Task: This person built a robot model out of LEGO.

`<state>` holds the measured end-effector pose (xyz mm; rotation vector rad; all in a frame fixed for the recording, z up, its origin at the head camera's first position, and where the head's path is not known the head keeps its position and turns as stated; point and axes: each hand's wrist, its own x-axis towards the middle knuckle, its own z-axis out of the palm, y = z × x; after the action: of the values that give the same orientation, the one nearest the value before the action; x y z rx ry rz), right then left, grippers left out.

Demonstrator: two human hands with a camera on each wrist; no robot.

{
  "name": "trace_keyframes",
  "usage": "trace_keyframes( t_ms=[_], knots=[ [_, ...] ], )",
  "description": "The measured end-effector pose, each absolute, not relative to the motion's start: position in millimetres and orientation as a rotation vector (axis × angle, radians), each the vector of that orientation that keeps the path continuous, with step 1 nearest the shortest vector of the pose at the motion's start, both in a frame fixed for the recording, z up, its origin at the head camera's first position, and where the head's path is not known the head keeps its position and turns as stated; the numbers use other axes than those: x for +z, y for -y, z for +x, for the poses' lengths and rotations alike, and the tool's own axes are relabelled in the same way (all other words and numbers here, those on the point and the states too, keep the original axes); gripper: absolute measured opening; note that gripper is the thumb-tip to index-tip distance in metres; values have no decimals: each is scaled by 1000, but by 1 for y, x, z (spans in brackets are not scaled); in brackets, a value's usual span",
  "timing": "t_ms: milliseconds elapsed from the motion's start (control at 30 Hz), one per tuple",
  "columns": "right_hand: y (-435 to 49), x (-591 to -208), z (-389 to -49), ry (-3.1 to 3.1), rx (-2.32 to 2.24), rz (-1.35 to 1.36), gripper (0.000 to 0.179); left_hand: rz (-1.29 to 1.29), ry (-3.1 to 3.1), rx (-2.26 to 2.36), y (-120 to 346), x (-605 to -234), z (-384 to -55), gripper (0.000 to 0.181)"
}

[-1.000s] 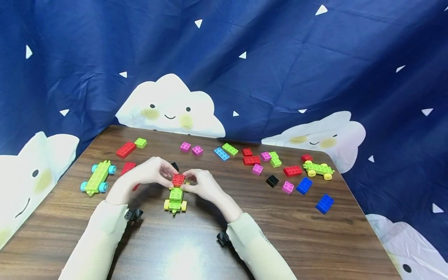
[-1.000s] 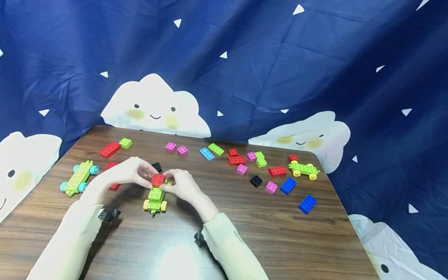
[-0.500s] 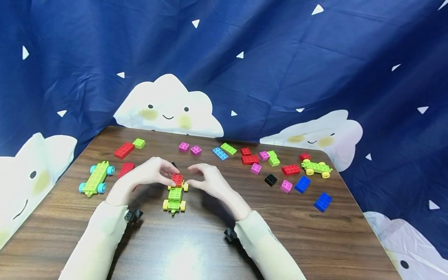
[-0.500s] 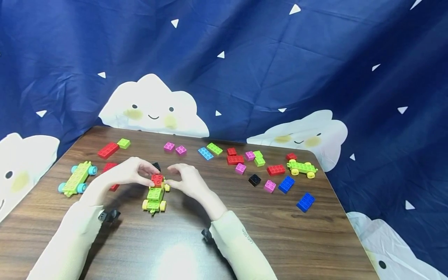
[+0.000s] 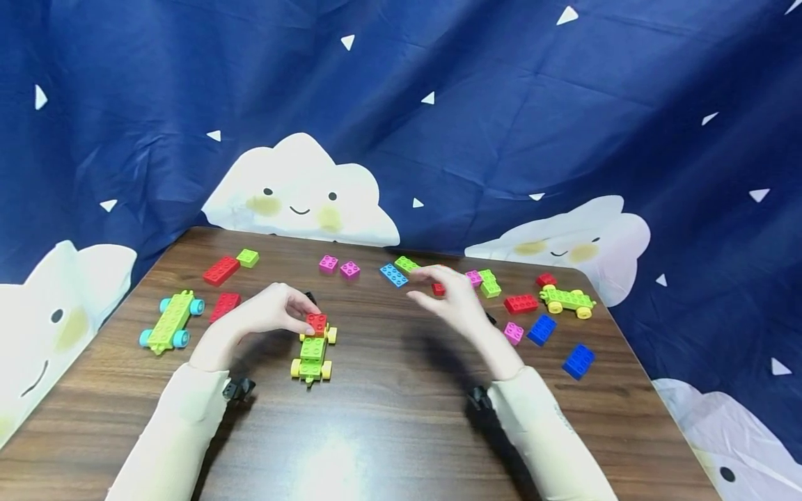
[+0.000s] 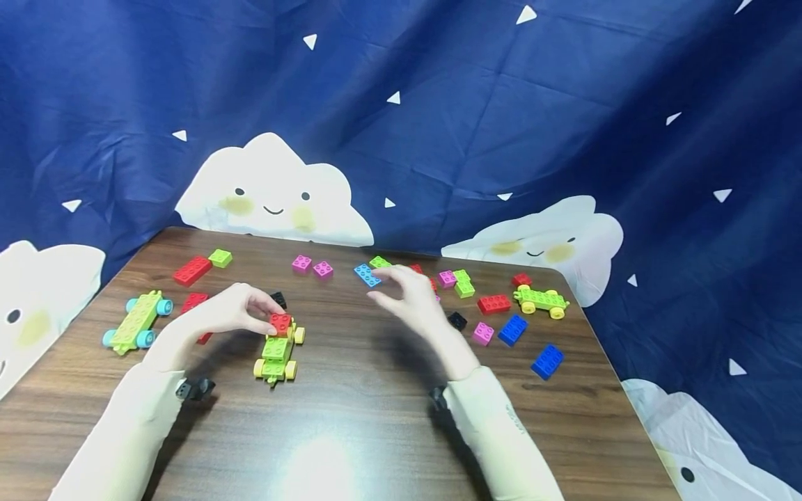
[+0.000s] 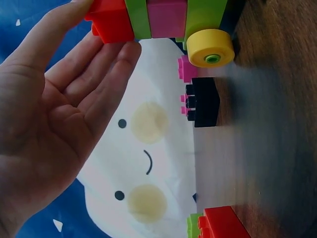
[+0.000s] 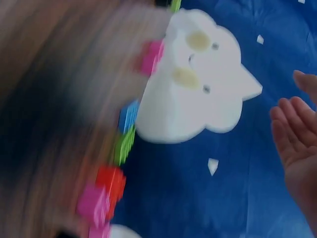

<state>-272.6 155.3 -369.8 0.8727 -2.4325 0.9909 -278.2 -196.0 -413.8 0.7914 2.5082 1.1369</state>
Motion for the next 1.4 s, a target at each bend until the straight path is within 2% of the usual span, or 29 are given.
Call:
trace_keyframes(
  t_ms=[500,733,1167,1400],
  knots=[
    [-306,-357,-310,2322,860,535,31,731,-2498,1129,194,-414,-276,35],
    [-365,-359,-323,2422,952,399,30,752,-2474,1163,195,-416,-276,34],
    [-433,-373,-337,2697,760,160,43,780,-2471,1147,197,-418,-277,34],
    [-454,-392,-347,2841,711,139,52,772,-2478,1139,196,-416,-276,34]
  ],
)
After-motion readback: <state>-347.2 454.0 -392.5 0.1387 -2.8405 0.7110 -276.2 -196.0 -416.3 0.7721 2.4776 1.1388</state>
